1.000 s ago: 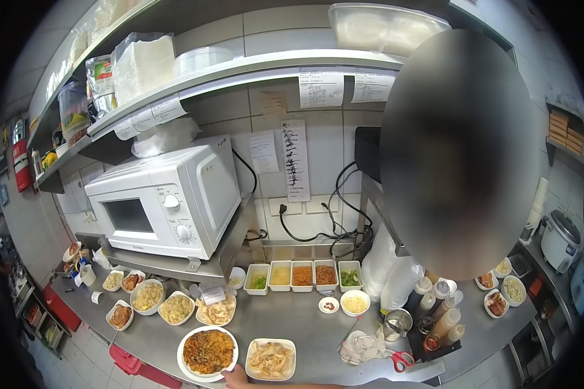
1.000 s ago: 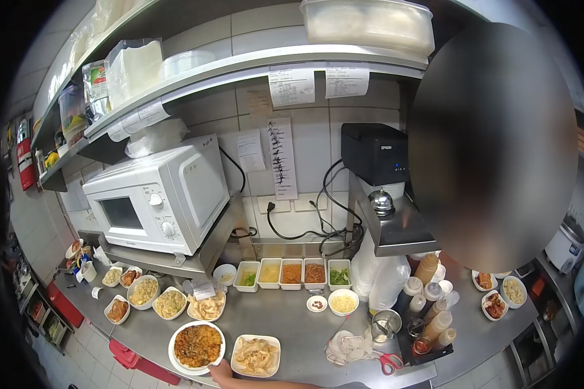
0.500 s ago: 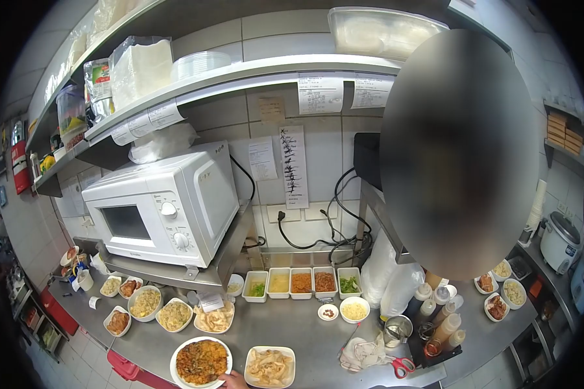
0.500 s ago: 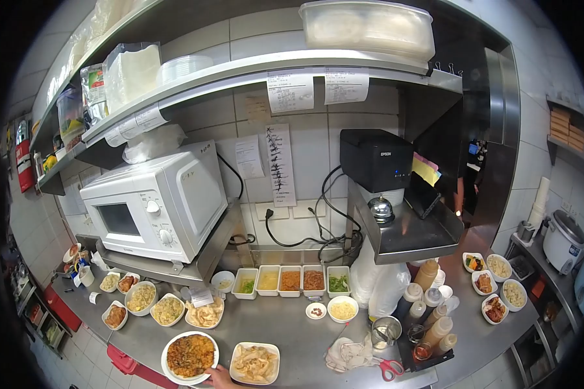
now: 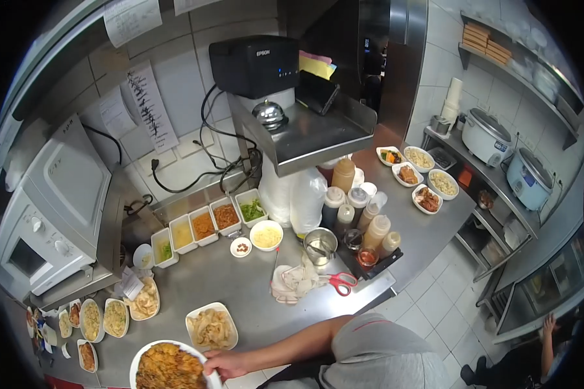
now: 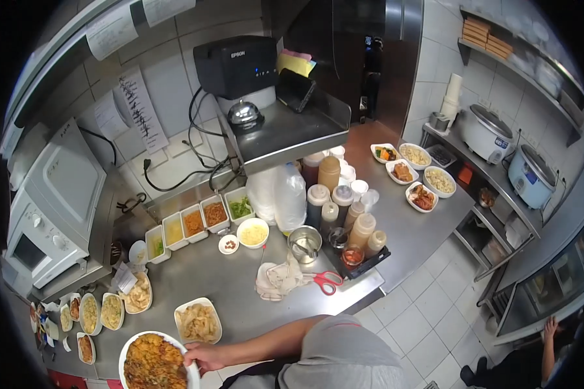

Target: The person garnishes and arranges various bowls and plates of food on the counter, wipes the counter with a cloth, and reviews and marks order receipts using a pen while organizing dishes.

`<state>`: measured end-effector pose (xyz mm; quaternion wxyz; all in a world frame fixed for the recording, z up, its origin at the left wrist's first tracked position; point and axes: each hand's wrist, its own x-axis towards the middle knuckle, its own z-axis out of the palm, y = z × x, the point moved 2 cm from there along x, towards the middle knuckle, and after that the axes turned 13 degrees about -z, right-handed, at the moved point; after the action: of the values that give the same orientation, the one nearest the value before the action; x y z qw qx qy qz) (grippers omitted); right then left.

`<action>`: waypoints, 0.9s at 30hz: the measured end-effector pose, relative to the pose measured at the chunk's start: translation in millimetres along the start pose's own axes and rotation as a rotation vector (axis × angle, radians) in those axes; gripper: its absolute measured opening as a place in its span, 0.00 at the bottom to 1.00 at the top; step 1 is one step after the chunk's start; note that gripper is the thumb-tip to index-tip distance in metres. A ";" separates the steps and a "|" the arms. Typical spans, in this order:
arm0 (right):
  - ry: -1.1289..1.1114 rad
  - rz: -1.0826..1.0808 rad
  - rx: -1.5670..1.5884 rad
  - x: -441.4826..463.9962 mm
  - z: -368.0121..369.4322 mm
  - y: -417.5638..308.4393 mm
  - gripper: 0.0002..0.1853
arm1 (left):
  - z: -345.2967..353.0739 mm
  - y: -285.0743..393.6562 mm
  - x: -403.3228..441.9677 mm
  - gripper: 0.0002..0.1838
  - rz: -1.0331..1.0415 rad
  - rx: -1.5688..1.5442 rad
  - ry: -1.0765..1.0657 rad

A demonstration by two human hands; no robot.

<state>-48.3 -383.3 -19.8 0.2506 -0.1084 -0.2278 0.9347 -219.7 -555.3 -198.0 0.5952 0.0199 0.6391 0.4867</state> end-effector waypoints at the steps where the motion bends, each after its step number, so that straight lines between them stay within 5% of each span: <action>1: 0.014 -0.033 0.006 -16.8 -4.9 -12.5 0.14 | 21.2 8.0 -2.6 0.22 0.005 -0.018 -0.056; 12: 0.110 -0.125 -0.263 -185.8 -116.1 -110.1 0.22 | 140.3 -36.2 -41.3 0.30 -0.025 -0.258 -0.588; 15: 0.356 -0.295 -0.258 -223.8 -102.6 -118.1 0.18 | 155.7 -73.5 -32.6 0.32 -0.101 -0.229 -0.667; 18: 0.513 -0.217 -0.244 -249.2 -106.0 -122.2 0.15 | 193.9 -83.5 -65.1 0.32 -0.136 -0.185 -0.686; 22: 0.473 -0.230 -0.305 -257.2 -163.4 -117.5 0.13 | 230.5 -113.3 -57.9 0.30 0.146 0.036 -0.438; 24: 0.460 -0.309 -0.593 -261.8 -154.7 -127.4 0.12 | 250.2 -105.4 -76.1 0.29 0.133 0.031 -0.360; 25: 0.516 -0.158 -0.217 -252.3 -174.2 -128.6 0.17 | 254.7 -104.5 -81.4 0.29 0.184 0.017 -0.342; 27: 0.385 -0.252 -0.153 -226.5 -191.7 -125.2 0.18 | 258.4 -94.4 -93.4 0.29 0.238 -0.008 -0.321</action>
<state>257.6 -332.9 -106.9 0.3950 -0.2739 -0.2576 0.8382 61.4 -506.8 -142.6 0.6277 0.1705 0.5273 0.5467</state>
